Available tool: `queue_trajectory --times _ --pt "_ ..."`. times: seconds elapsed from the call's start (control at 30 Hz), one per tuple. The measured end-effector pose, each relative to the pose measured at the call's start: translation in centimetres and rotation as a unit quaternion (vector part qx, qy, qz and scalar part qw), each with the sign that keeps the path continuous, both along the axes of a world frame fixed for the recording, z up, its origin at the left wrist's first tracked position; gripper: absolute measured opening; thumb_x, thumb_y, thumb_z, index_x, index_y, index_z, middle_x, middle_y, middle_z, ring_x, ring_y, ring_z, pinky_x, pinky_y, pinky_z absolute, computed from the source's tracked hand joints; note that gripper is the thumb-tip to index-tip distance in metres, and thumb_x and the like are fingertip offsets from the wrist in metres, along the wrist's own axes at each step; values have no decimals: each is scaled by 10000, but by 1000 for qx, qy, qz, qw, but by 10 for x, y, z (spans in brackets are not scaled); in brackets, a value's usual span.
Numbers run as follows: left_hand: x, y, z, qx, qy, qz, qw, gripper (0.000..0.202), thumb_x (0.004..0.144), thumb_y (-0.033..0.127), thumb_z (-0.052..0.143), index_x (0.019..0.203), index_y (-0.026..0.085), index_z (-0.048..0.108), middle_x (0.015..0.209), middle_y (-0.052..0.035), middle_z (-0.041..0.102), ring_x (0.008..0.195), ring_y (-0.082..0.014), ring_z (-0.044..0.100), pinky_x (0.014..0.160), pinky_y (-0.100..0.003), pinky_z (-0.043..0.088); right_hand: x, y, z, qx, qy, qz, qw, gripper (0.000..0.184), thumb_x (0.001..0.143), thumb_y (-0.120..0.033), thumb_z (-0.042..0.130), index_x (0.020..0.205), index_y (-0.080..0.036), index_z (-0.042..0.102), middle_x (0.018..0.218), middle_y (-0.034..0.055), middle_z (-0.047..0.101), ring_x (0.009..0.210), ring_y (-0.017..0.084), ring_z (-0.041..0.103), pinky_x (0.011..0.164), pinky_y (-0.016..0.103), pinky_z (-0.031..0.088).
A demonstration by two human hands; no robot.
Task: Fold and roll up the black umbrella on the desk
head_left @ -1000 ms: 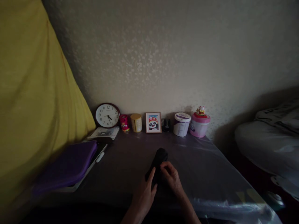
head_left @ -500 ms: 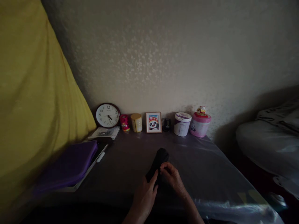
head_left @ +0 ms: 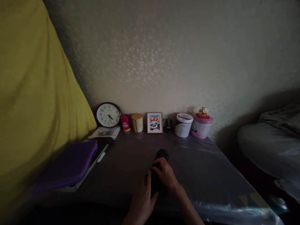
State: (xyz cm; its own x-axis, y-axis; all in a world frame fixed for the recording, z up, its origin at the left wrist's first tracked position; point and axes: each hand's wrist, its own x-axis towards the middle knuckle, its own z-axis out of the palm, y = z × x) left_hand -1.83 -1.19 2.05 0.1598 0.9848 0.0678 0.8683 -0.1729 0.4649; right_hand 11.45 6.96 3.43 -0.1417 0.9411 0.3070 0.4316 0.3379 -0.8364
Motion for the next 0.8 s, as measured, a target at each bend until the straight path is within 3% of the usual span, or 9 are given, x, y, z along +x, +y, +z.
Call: queue_trajectory --times 0.13,0.23,0.4,0.57,0.8 --pt "-4 -8 3 -50 4 22 998 690 821 323 395 1399 124 76 1359 -199 348 1201 -251 431 917 -334 403 23 1 -5 -99 189 -68 975 340 709 -490 552 833 -177 604 656 -7 566 602 143 555 569 261 458" --pt "-8 -13 1 -59 -8 25 998 676 833 303 364 1402 149 35 1358 -196 343 1177 -241 457 879 -313 421 46 -1 -14 -128 231 -105 959 380 655 -499 608 818 -157 626 683 12 593 621 151 560 568 260 455" --pt "-10 -17 0 -66 -20 40 997 663 826 248 360 1403 180 41 1350 -173 357 1155 -226 477 877 -297 415 54 -8 -20 -157 233 -80 956 334 685 -447 595 859 -163 630 680 8 595 601 142 552 547 248 445" --pt "-10 -20 0 -75 -31 44 996 704 814 205 384 1401 223 -4 1353 -141 360 1131 -196 496 879 -279 414 51 -13 -16 -126 180 -69 973 313 721 -435 551 866 -168 627 645 2 576 592 144 546 538 246 439" --pt "-11 -20 0 -91 -30 44 994 693 822 173 362 1399 229 -18 1360 -182 335 1059 -208 549 846 -304 436 58 -7 -17 -86 75 -67 991 245 740 -298 459 892 -194 621 748 23 640 632 156 572 594 269 449"
